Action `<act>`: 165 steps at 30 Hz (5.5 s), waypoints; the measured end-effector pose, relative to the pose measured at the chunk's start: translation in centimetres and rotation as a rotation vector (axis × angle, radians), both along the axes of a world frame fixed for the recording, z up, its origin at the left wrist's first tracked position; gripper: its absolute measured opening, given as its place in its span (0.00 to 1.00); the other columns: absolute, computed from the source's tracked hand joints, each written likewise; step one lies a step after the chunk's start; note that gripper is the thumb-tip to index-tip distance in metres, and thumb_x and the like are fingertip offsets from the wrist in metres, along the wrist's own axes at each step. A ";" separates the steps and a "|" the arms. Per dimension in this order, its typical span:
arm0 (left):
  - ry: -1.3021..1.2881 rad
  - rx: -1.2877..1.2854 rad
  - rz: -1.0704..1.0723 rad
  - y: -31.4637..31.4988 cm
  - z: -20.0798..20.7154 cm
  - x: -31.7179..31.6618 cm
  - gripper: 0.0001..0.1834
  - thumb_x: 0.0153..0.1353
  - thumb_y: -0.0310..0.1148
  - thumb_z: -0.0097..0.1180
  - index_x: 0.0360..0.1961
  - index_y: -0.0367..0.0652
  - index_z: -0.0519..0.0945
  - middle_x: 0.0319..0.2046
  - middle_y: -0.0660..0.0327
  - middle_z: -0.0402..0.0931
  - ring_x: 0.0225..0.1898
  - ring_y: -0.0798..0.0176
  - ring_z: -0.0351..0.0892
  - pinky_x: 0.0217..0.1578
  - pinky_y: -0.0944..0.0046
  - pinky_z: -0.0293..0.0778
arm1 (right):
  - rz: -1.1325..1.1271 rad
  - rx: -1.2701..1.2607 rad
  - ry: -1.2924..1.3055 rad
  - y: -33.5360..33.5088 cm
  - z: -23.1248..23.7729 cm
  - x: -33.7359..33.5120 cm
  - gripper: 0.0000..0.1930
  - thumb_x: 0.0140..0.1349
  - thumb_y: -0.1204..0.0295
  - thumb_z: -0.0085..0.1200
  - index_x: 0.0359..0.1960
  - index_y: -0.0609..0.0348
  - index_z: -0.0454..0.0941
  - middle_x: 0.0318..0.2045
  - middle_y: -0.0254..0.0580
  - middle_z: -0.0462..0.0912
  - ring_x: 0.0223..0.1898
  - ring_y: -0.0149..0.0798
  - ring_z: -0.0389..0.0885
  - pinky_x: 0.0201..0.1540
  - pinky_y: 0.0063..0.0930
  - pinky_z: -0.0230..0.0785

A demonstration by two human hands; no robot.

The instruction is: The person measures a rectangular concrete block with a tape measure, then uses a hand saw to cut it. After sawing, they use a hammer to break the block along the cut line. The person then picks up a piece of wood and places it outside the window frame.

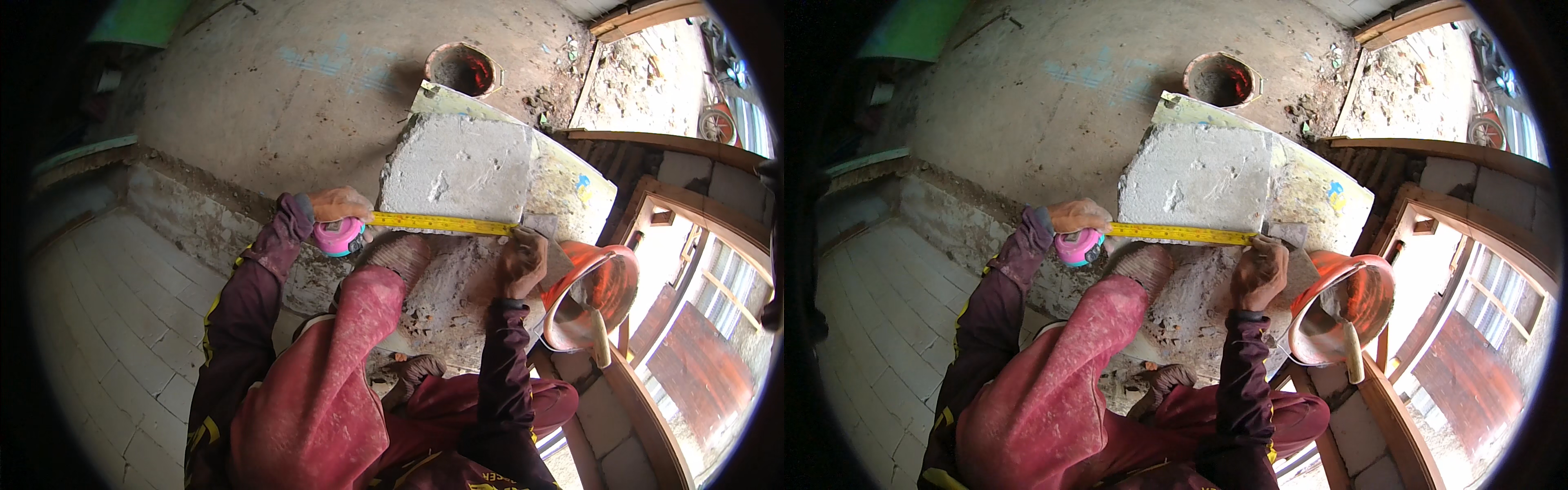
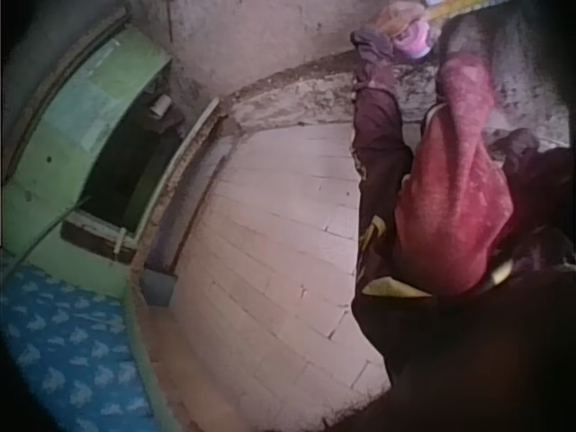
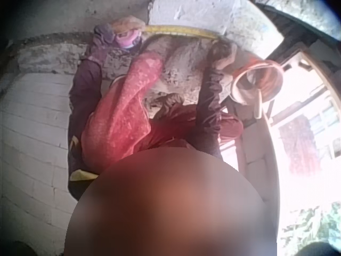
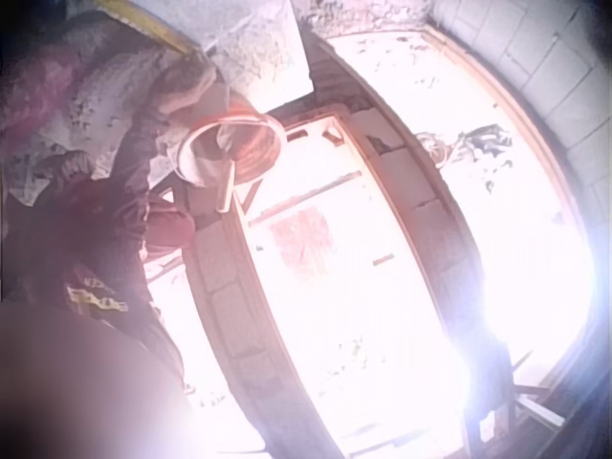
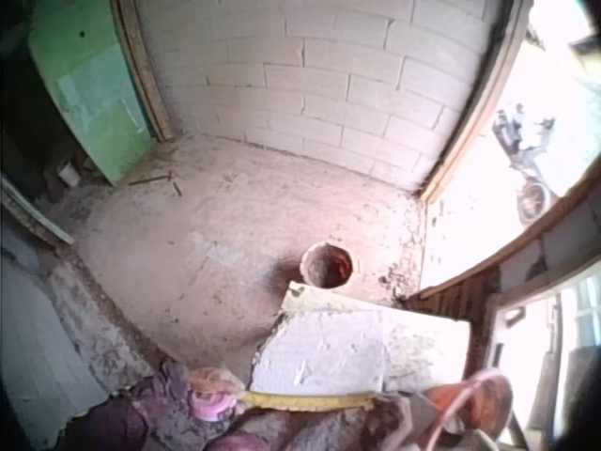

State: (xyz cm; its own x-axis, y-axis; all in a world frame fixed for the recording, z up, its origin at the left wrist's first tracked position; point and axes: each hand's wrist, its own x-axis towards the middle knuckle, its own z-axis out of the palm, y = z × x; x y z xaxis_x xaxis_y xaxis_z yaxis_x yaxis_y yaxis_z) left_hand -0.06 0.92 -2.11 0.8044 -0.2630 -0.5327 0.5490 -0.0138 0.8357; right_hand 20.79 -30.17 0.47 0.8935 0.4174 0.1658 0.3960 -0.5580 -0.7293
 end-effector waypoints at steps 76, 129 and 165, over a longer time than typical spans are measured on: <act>0.056 -0.027 0.072 -0.4 1.2 0.2 0.24 0.69 0.43 0.49 0.44 0.28 0.83 0.40 0.52 0.86 0.40 0.63 0.82 0.48 0.63 0.73 | 0.345 -0.083 -0.062 5.9 0.1 -6.2 0.12 0.53 0.78 0.61 0.40 0.55 0.81 0.28 0.45 0.76 0.31 0.50 0.78 0.34 0.41 0.71; -0.217 1.045 0.339 -10.9 2.2 4.3 0.80 0.34 0.47 0.83 0.77 0.40 0.33 0.76 0.38 0.26 0.77 0.33 0.37 0.72 0.46 0.55 | 0.259 -0.383 0.534 -13.2 8.0 -10.2 0.27 0.58 0.68 0.65 0.60 0.58 0.76 0.50 0.58 0.80 0.56 0.58 0.76 0.58 0.44 0.72; 0.089 1.266 -0.557 -4.1 4.3 6.6 0.70 0.51 0.57 0.70 0.75 0.29 0.34 0.74 0.30 0.41 0.76 0.37 0.46 0.72 0.51 0.54 | -1.184 -0.740 1.016 -40.6 -8.9 -49.3 0.16 0.64 0.73 0.49 0.52 0.64 0.72 0.44 0.61 0.79 0.46 0.60 0.80 0.52 0.53 0.72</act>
